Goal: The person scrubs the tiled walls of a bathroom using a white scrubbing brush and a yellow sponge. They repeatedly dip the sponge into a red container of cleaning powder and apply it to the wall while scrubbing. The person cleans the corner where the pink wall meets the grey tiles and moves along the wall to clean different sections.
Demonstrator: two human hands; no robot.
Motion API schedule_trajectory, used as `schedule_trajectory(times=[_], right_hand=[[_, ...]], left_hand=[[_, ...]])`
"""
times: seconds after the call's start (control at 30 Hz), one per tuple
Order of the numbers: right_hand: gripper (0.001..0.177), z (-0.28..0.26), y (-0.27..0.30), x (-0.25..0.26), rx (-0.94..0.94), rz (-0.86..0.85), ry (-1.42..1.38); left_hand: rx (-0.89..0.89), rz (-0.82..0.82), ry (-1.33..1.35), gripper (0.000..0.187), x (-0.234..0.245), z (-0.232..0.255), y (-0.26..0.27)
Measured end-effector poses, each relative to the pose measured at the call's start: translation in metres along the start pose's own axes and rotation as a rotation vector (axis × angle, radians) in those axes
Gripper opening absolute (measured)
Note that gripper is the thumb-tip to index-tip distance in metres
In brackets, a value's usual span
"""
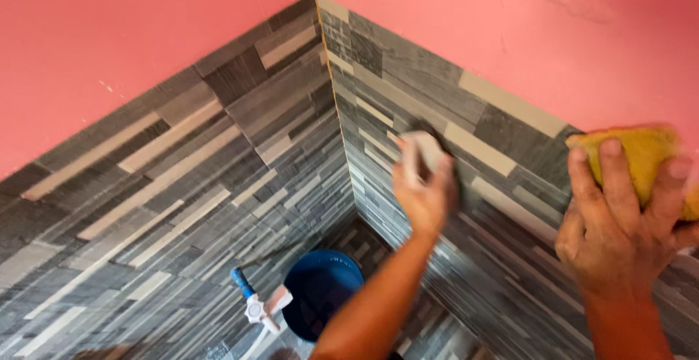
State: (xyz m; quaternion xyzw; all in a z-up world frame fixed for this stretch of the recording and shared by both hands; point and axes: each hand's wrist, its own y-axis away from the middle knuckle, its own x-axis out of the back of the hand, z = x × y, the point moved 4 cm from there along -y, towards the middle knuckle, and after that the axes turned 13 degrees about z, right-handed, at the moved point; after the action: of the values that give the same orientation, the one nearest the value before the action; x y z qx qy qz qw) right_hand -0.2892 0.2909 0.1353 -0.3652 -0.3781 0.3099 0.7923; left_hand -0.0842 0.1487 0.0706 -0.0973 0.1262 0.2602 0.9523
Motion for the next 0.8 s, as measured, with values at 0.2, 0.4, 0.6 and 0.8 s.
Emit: schedule_trajectory(times=[0.2, 0.4, 0.6, 0.8], right_hand=[[0.038, -0.007, -0.003, 0.003, -0.050, -0.026, -0.003], [0.041, -0.003, -0.007, 0.010, -0.027, -0.073, 0.016], [0.054, 0.003, 0.020, -0.024, -0.225, -0.059, -0.079], [0.062, 0.003, 0.027, -0.024, -0.275, -0.093, -0.015]], left_hand=[[-0.751, -0.322, -0.143, 0.052, -0.005, 0.040, 0.045], [-0.071, -0.003, -0.045, 0.048, -0.015, 0.065, -0.083], [-0.246, -0.332, 0.205, 0.059, -0.029, 0.112, 0.023], [-0.927, -0.293, -0.093, 0.058, -0.030, 0.134, 0.010]])
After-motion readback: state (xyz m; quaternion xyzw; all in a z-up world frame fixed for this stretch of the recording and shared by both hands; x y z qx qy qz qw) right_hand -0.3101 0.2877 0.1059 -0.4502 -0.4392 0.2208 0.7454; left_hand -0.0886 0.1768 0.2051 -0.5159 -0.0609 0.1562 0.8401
